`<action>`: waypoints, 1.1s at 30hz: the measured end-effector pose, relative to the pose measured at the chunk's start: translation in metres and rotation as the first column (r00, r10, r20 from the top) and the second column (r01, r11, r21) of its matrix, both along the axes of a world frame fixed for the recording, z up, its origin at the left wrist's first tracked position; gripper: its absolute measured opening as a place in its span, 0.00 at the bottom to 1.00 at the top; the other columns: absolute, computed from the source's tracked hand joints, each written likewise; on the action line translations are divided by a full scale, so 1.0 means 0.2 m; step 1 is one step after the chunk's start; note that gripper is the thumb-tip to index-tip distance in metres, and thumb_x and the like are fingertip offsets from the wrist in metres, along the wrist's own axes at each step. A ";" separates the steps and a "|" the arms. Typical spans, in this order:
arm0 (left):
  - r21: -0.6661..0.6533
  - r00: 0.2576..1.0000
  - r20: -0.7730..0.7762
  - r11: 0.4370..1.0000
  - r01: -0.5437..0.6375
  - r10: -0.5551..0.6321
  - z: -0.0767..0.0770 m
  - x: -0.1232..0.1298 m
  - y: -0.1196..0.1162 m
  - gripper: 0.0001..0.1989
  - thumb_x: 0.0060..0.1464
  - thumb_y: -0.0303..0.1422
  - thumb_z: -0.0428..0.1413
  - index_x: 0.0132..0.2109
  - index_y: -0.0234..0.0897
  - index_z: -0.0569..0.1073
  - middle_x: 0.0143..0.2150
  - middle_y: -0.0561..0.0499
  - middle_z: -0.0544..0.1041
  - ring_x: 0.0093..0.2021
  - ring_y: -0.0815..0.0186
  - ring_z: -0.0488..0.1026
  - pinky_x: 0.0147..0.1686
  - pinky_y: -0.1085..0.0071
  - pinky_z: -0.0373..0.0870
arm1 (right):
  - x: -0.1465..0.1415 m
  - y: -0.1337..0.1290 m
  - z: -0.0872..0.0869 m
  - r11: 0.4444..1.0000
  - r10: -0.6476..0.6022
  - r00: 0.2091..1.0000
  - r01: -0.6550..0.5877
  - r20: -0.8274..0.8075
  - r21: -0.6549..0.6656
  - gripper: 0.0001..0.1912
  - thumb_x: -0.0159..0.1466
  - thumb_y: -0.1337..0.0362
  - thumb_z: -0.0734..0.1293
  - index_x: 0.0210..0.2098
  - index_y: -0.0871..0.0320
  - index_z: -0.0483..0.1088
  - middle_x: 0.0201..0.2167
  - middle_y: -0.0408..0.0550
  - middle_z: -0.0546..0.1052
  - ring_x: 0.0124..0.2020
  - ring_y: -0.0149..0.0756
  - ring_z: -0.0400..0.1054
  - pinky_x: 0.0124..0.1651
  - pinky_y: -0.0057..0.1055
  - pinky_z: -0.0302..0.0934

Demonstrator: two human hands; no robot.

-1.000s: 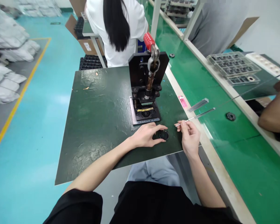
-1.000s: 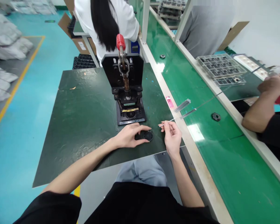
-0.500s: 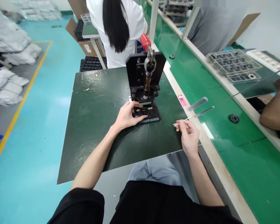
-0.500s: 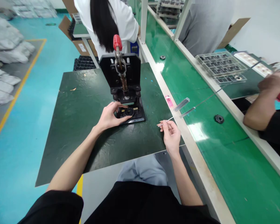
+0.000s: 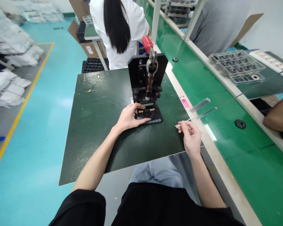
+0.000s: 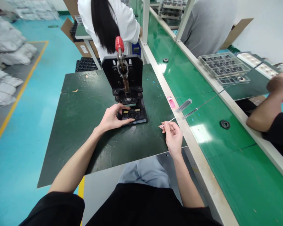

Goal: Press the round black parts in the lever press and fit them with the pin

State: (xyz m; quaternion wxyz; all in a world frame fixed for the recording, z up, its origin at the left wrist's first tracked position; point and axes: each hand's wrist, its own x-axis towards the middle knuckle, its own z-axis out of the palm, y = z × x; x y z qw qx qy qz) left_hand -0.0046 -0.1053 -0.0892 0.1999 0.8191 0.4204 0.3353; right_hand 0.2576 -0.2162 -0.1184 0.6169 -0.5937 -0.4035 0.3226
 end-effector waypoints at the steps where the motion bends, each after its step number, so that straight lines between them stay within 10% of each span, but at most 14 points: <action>1: 0.007 1.000 0.008 1.000 0.009 -0.009 0.01 -0.01 0.00 0.23 0.48 0.44 0.71 0.46 0.38 0.77 0.43 0.50 0.83 0.35 0.66 0.76 0.39 0.68 0.73 | 0.00 0.00 0.00 1.000 -0.001 1.000 0.001 -0.004 -0.001 0.20 0.61 0.45 0.74 0.33 0.57 0.75 0.30 0.46 0.79 0.27 0.31 0.68 0.32 0.30 0.65; 10: 0.124 0.824 0.463 0.897 -0.425 0.326 0.47 -0.21 0.08 0.09 0.66 0.41 0.56 0.42 0.42 0.76 0.41 0.51 0.83 0.41 0.66 0.80 0.36 0.64 0.71 | -0.01 0.02 -0.02 1.000 0.012 0.992 -0.013 -0.127 -0.005 0.18 0.66 0.48 0.71 0.38 0.58 0.77 0.29 0.46 0.79 0.27 0.30 0.67 0.34 0.30 0.62; 13: -0.006 0.878 0.362 0.943 -0.332 0.312 0.66 -0.14 0.25 0.11 0.67 0.44 0.54 0.45 0.45 0.77 0.49 0.49 0.82 0.49 0.63 0.79 0.45 0.58 0.73 | -0.02 0.03 -0.02 1.000 0.004 0.987 -0.005 -0.159 -0.001 0.20 0.66 0.47 0.70 0.45 0.58 0.76 0.29 0.45 0.79 0.28 0.31 0.68 0.36 0.31 0.63; 17: -0.230 0.969 0.202 0.969 -0.094 0.142 0.86 0.04 0.49 0.21 0.62 0.55 0.56 0.32 0.45 0.75 0.33 0.49 0.81 0.41 0.56 0.81 0.39 0.57 0.77 | -0.02 0.04 -0.03 1.000 -0.020 0.981 0.023 -0.195 0.012 0.21 0.64 0.49 0.71 0.48 0.57 0.71 0.28 0.44 0.79 0.30 0.34 0.70 0.38 0.34 0.64; 21: -0.097 0.990 0.137 0.995 0.026 -0.012 0.98 0.17 0.45 0.15 0.65 0.45 0.58 0.34 0.40 0.75 0.33 0.52 0.79 0.40 0.62 0.82 0.42 0.61 0.79 | -0.02 0.05 -0.04 1.000 0.023 0.978 -0.021 -0.206 0.007 0.18 0.63 0.50 0.71 0.44 0.56 0.69 0.28 0.44 0.80 0.29 0.34 0.71 0.38 0.34 0.65; 27: 0.519 0.968 0.246 0.851 -0.081 -0.058 0.78 0.23 0.01 0.07 0.71 0.34 0.50 0.51 0.41 0.71 0.47 0.50 0.77 0.48 0.64 0.80 0.54 0.61 0.79 | -0.03 0.05 -0.04 0.999 0.048 0.980 -0.047 -0.192 0.009 0.17 0.64 0.50 0.70 0.42 0.56 0.68 0.27 0.44 0.80 0.29 0.34 0.72 0.37 0.33 0.65; 33: 0.334 0.972 0.233 0.936 -0.112 0.033 0.40 0.21 -0.02 0.20 0.70 0.50 0.47 0.43 0.42 0.74 0.43 0.48 0.78 0.59 0.54 0.77 0.64 0.41 0.73 | -0.02 0.04 -0.05 0.998 0.062 0.972 -0.054 -0.228 0.040 0.17 0.64 0.51 0.70 0.43 0.56 0.67 0.29 0.45 0.81 0.33 0.35 0.75 0.39 0.33 0.65</action>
